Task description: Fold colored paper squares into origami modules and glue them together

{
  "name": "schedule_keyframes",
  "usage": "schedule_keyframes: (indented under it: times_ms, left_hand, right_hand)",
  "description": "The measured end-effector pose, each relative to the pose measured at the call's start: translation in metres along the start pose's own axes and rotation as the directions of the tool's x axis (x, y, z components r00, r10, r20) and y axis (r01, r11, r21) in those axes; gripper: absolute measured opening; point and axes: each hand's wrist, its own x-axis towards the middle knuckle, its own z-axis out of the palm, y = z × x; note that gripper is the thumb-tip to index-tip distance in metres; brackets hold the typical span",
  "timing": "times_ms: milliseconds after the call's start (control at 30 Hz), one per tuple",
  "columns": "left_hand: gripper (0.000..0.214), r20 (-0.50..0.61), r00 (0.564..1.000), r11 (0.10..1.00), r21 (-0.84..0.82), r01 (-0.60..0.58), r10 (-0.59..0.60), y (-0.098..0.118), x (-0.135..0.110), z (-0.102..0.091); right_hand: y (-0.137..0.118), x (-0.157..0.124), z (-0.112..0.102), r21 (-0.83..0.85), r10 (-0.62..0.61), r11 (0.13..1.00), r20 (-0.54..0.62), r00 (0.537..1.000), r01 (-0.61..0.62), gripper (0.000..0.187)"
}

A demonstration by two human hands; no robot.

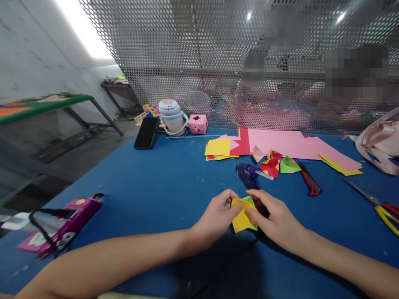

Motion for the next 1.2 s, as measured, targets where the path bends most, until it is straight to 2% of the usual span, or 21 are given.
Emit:
schedule_keyframes:
  times_ms: [100,200,400,467,533,600,633,700,767,867,1000,1200]
  left_hand:
    - [0.025,-0.066,0.997,0.999,0.014,-0.029,0.03,0.002,0.0,-0.001]
    - [0.023,-0.076,0.996,0.998,0.052,-0.041,0.045,0.002,0.0,0.0]
    - [0.022,-0.091,0.993,0.991,0.118,-0.062,0.073,0.001,0.001,-0.001]
    - [0.023,-0.097,0.993,0.99,0.129,-0.058,0.071,0.001,0.003,-0.003]
    - [0.024,-0.108,0.992,0.991,0.122,-0.049,0.063,0.002,0.005,-0.005]
    - [0.025,-0.12,0.991,0.993,0.111,-0.047,0.061,0.003,0.007,-0.007]
    - [0.025,-0.125,0.99,0.993,0.109,-0.048,0.062,0.003,0.009,-0.007]
    - [0.024,-0.131,0.989,0.992,0.113,-0.057,0.072,0.004,0.011,-0.008]
    - [0.023,-0.136,0.987,0.99,0.119,-0.07,0.086,0.004,0.014,-0.009]
    - [0.02,-0.139,0.986,0.987,0.141,-0.077,0.096,0.003,0.018,-0.01]
    - [0.016,-0.156,0.982,0.978,0.194,-0.076,0.107,0.004,0.021,-0.013]
    - [0.013,-0.224,0.965,0.98,0.175,-0.094,0.133,0.007,0.03,-0.02]
  right_hand:
    - [-0.001,0.001,-0.001,-0.006,0.07,0.998,0.017,0.997,-0.07,0.008]
    - [0.001,0.002,0.001,-0.006,0.093,0.996,0.009,0.996,-0.093,0.012]
    - [0.001,0.0,0.002,0.023,0.014,1.0,0.001,1.0,-0.014,0.013]
    - [0.004,0.0,-0.003,0.038,-0.037,0.998,-0.068,0.997,0.039,0.015]
    - [0.011,0.002,-0.009,0.021,-0.059,0.998,-0.222,0.973,0.065,0.017]
    - [0.022,0.007,-0.011,-0.014,-0.008,1.0,-0.356,0.935,0.003,0.011]
    - [0.028,0.01,-0.011,-0.032,0.039,0.998,-0.371,0.928,-0.055,0.008]
    - [0.039,0.019,-0.008,-0.066,0.148,0.983,-0.288,0.946,-0.173,0.027]
    - [0.045,0.029,-0.003,-0.09,0.198,0.971,-0.207,0.958,-0.22,0.036]
    - [0.048,0.04,0.003,-0.027,0.229,0.972,-0.133,0.964,-0.234,0.027]
    - [0.045,0.042,0.003,0.074,0.248,0.968,-0.138,0.959,-0.24,0.022]
    - [0.039,0.024,-0.003,0.095,0.269,0.962,-0.193,0.943,-0.255,0.024]
